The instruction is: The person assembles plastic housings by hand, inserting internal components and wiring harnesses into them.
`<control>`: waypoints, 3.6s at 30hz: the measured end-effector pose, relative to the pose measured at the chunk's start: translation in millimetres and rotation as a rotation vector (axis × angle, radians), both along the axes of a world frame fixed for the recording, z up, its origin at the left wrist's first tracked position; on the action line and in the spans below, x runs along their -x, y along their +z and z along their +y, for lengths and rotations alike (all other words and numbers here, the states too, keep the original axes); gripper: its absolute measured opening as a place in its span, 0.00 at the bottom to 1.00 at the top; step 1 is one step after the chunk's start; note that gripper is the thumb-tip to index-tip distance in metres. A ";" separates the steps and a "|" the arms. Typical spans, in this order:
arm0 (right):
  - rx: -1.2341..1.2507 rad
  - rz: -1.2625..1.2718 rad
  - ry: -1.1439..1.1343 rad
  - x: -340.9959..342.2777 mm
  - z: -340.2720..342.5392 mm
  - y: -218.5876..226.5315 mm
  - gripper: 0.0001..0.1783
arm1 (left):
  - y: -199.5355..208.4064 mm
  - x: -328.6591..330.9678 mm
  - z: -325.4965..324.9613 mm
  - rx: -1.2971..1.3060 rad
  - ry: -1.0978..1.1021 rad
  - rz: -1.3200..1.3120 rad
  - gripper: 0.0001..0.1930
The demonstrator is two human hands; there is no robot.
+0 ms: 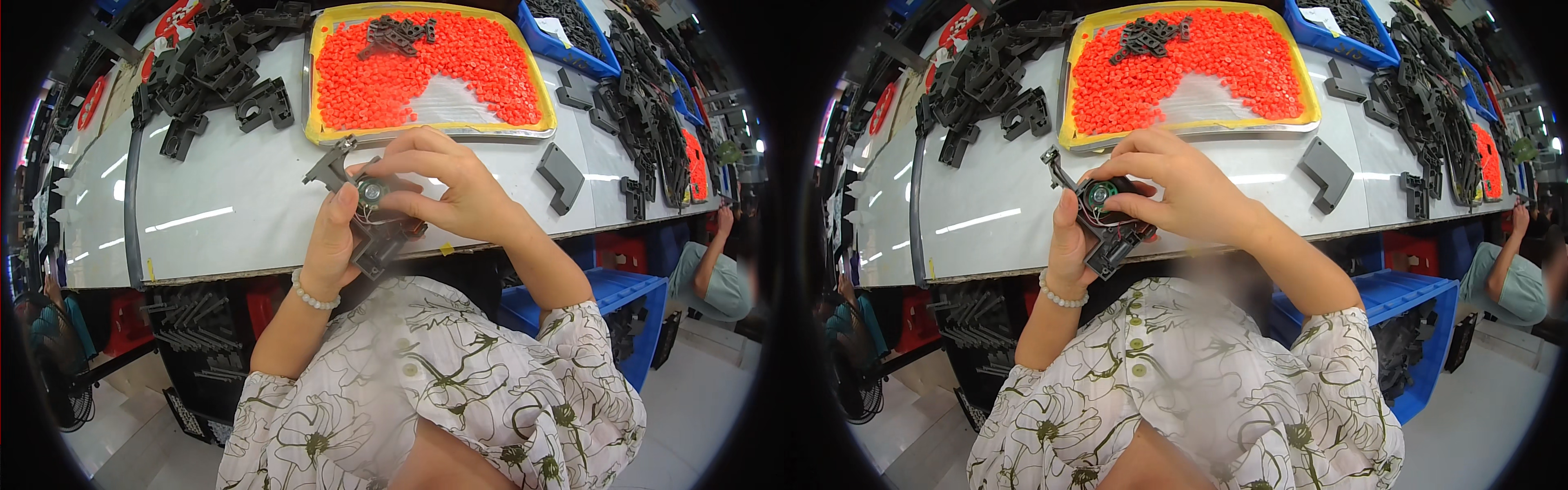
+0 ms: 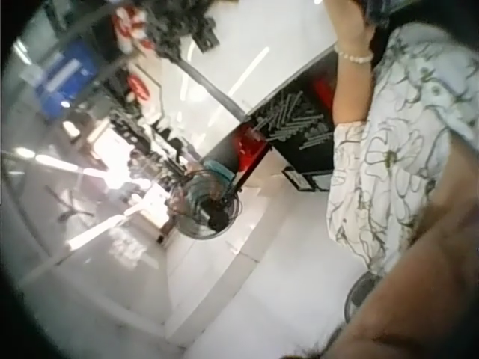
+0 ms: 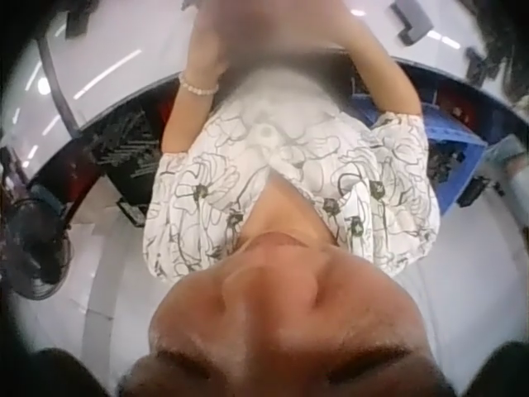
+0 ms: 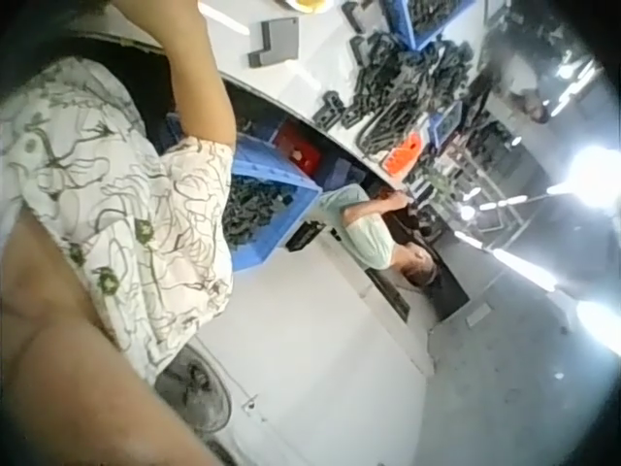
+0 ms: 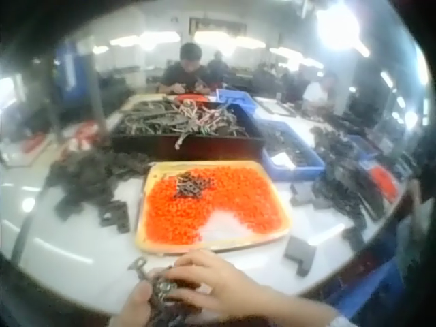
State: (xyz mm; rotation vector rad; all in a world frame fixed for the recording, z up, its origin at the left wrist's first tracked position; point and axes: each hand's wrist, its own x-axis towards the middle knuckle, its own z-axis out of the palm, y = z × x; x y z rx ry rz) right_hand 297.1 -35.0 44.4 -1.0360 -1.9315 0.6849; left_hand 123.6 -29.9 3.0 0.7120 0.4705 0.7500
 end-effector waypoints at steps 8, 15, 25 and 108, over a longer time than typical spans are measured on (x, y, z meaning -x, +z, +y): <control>0.054 -0.004 0.028 -2.0 -0.5 0.4 0.16 | 4.9 -3.6 -0.8 0.072 0.027 -0.106 0.34; -0.015 -0.087 0.099 -6.1 2.9 5.5 0.17 | 4.4 -1.8 0.5 0.108 0.002 -0.115 0.33; -0.012 -0.044 0.075 -1.9 6.2 19.4 0.08 | 4.6 -1.9 1.4 0.099 -0.033 -0.110 0.30; -0.233 -0.171 0.096 -4.6 6.0 -1.1 0.11 | 1.5 -2.1 2.5 0.167 -0.089 -0.024 0.40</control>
